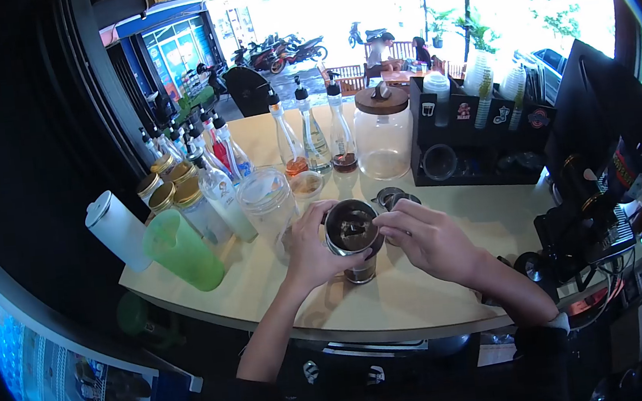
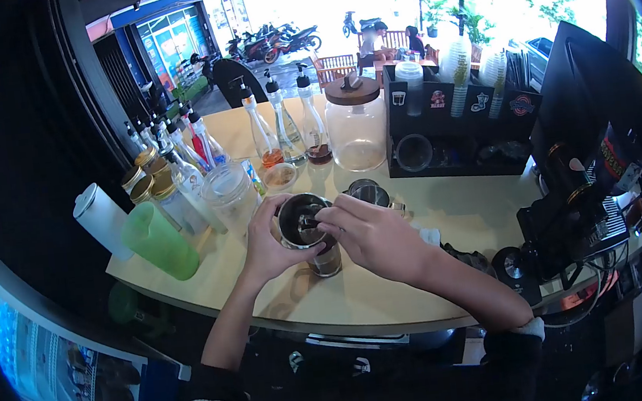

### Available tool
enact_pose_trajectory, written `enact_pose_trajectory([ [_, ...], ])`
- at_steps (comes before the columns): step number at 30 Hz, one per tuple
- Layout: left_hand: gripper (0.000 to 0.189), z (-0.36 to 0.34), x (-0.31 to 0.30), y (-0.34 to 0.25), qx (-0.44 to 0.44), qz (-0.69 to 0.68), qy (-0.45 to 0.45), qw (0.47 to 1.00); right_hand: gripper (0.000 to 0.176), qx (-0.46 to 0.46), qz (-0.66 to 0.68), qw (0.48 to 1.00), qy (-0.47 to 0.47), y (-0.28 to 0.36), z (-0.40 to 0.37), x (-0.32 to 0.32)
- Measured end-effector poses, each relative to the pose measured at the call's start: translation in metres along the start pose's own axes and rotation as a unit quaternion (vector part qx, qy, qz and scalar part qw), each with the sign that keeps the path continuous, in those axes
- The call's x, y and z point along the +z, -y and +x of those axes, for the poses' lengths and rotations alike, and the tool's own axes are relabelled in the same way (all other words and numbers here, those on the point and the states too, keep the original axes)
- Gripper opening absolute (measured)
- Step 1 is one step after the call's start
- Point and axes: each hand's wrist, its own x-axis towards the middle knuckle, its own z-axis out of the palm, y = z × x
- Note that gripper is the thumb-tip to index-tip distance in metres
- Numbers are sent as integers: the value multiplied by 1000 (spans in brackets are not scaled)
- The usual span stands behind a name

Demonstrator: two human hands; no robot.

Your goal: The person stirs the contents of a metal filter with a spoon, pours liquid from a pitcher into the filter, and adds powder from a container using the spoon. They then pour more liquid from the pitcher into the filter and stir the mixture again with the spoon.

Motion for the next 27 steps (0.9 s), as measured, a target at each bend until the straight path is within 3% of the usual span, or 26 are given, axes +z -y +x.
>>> enact_pose_trajectory([
  [1,74,-1,-2,0,17,10,-4,1000,20,0,-56,998,-7,2,-4,0],
  [7,80,1,-9,5,65,43,8,997,27,-94,-73,993,-3,3,-13,2],
  [9,82,4,-16,1,119,61,14,991,28,-94,-73,993,-7,1,-11,0],
  [14,82,17,-24,5,160,60,25,985,30,-124,-61,990,34,4,-11,-3],
  [17,81,26,-25,4,187,42,43,981,29,-94,-83,992,-7,2,-13,-4],
  [19,80,29,-25,1,197,35,55,978,23,-37,34,999,-13,5,-10,-4],
  [22,79,33,-25,-3,210,41,65,975,18,-1,88,996,28,6,-13,-6],
  [27,79,35,-25,-3,224,36,63,972,13,70,150,986,14,-5,-15,-10],
])
